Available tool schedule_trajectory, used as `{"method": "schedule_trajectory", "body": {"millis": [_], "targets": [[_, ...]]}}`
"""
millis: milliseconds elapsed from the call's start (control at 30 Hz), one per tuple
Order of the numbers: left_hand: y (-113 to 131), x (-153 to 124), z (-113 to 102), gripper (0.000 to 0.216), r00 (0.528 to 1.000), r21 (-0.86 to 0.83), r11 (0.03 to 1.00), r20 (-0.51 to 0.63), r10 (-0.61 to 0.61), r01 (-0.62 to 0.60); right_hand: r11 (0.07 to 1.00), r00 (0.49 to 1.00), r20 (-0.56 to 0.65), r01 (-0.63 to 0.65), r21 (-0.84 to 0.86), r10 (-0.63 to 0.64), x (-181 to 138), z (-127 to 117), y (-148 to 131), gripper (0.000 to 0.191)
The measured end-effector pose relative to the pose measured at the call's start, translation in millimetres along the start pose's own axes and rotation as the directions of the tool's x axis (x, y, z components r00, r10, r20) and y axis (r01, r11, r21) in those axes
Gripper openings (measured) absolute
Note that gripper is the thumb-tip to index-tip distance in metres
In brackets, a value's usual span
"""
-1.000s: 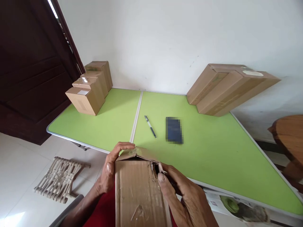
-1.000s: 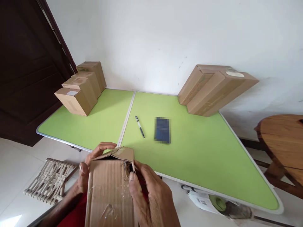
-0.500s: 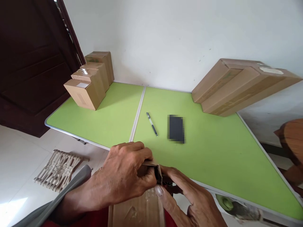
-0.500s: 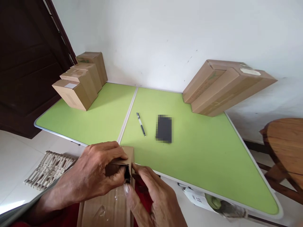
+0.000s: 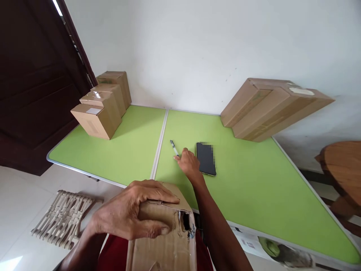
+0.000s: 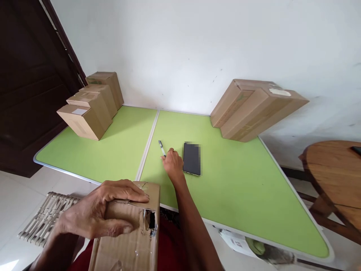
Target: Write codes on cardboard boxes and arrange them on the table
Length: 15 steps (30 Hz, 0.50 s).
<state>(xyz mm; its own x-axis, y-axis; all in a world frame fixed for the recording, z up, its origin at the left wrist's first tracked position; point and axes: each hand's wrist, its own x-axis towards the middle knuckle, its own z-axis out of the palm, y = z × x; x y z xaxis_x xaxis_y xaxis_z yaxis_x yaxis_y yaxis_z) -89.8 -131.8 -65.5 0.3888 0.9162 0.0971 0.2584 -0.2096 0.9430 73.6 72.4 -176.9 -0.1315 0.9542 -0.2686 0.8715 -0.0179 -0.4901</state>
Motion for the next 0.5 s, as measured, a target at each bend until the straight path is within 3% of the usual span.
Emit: {"method": "schedule_trajectory", "body": {"millis": [167, 300, 333, 367, 400, 433, 500], "targets": [[-4.7, -2.8, 8.1, 0.05, 0.997, -0.089, 0.994, -0.046, -0.065, 0.06, 0.981, 0.999, 0.032, 0.028, 0.192, -0.035, 2.7, -0.5, 9.5, 0.016], [-1.5, -2.7, 9.1, 0.049, 0.994, -0.085, 0.993, -0.051, -0.092, 0.087, 0.859, 0.989, -0.053, 0.146, 0.491, -0.137, -56.0, -32.1, 34.5, 0.023], [-1.1, -2.9, 9.4, 0.048, 0.994, -0.085, 0.992, -0.051, -0.093, 0.088, 0.784, 0.981, -0.123, 0.194, 0.59, -0.151, -78.3, -42.2, 40.0, 0.024], [-0.9, -3.2, 9.8, 0.047, 0.994, -0.086, 0.992, -0.052, -0.097, 0.092, 0.544, 0.96, -0.226, 0.279, 0.792, -0.164, -101.8, -51.8, 44.2, 0.022], [-0.9, -3.6, 10.4, 0.046, 0.993, -0.088, 0.991, -0.054, -0.102, 0.097, 0.313, 0.94, -0.28, 0.33, 0.891, -0.194, -125.4, -60.2, 46.7, 0.022], [-0.9, -4.2, 11.1, 0.046, 0.992, -0.092, 0.99, -0.057, -0.108, 0.102, 0.17, 0.925, -0.318, 0.354, 0.92, -0.207, -148.0, -66.5, 47.3, 0.02], [-1.2, -5.4, 12.6, 0.046, 0.991, -0.097, 0.989, -0.066, -0.119, 0.112, 0.05, 0.887, -0.408, 0.428, 0.903, -0.215, -186.7, -71.0, 43.6, 0.017]]}}
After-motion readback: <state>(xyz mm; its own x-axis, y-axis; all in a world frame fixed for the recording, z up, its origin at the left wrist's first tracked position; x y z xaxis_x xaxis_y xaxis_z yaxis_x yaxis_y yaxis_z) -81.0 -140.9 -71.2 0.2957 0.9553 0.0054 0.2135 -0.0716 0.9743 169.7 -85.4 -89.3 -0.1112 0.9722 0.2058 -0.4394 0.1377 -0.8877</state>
